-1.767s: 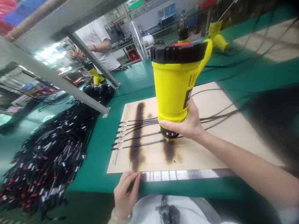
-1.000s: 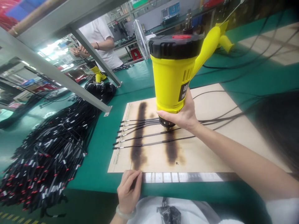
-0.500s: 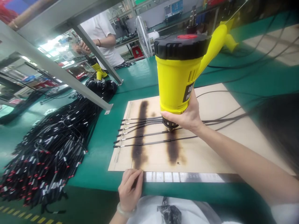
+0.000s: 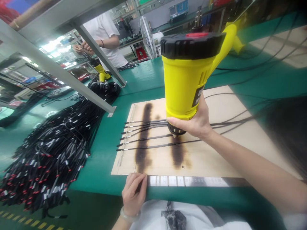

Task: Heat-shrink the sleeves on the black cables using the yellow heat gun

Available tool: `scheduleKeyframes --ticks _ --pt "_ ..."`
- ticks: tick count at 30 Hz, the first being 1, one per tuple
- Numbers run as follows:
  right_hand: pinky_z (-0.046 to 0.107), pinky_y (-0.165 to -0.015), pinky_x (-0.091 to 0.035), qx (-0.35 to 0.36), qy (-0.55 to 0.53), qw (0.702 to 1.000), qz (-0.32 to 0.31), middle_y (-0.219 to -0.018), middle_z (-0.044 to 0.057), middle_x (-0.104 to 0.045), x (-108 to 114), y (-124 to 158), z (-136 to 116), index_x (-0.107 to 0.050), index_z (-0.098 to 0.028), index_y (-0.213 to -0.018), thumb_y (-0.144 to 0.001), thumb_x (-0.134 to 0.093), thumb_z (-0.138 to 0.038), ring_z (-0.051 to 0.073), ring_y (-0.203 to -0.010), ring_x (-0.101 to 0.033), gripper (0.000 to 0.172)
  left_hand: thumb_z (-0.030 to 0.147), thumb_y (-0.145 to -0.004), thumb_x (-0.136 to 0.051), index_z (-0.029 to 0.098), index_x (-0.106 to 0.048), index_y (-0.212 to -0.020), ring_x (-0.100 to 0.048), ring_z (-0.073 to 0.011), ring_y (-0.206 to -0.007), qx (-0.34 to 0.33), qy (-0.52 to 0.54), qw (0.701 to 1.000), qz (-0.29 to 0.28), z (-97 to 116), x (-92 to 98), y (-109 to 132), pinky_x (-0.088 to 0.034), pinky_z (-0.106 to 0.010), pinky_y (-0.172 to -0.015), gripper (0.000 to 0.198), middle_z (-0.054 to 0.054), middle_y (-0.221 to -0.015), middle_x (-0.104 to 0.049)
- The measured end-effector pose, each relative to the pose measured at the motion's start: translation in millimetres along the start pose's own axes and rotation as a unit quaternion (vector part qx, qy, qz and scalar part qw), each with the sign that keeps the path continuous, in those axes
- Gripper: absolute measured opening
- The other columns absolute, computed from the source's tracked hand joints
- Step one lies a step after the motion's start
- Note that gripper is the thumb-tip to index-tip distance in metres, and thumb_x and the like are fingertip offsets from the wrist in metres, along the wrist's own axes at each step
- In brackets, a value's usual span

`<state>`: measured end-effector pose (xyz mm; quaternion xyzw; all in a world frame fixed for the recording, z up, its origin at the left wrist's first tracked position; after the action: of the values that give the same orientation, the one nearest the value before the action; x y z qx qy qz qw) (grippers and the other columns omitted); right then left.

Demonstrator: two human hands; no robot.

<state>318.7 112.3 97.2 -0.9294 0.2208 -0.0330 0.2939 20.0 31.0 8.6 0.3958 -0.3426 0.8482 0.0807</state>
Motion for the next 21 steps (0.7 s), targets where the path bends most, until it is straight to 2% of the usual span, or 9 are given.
scheduleKeyframes --ticks 3,12,21 --pt "0.04 -0.073 -0.052 -0.004 -0.008 1.0 -0.007 -0.095 0.005 -0.058 2.7 7.5 -6.7 -0.037 -0.024 -0.106 -0.055 -0.08 -0.04 0.024 -0.084 -0.06 0.069 0.005 -0.077 -0.059 0.018 -0.062 -0.091 -0.056 -0.0158 -0.069 -0.002 0.001 1.0 0.001 -0.6 -0.2 0.4 -0.048 -0.03 -0.063 0.02 -0.005 -0.076 -0.06" --pt "0.038 -0.065 -0.052 0.003 0.006 1.0 0.016 -0.088 0.003 -0.058 8.0 15.9 -17.3 -0.038 -0.024 -0.095 -0.047 -0.085 -0.033 0.023 -0.079 -0.06 0.068 -0.002 -0.073 -0.06 0.017 -0.062 -0.091 -0.055 -0.0161 -0.07 -0.015 0.005 1.0 0.005 1.8 -0.8 -0.3 -0.047 -0.031 -0.063 0.026 -0.005 -0.076 -0.059" --pt "0.04 -0.066 -0.053 0.0 0.025 1.0 0.017 -0.09 0.003 -0.059 8.5 20.4 -21.4 -0.039 -0.024 -0.097 -0.046 -0.084 -0.035 0.024 -0.079 -0.06 0.069 0.001 -0.075 -0.059 0.017 -0.063 -0.09 -0.056 -0.0159 -0.069 -0.008 0.003 1.0 0.006 1.4 -1.7 -0.1 -0.048 -0.031 -0.063 0.023 -0.005 -0.075 -0.06"
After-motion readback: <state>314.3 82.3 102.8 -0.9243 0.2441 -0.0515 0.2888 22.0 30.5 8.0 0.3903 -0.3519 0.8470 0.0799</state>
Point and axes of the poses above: each hand's wrist, its own y-axis away from the middle knuckle, its own x-axis out of the back of the hand, z = x × y, the point moved 4 cm from there along -y, towards the middle knuckle
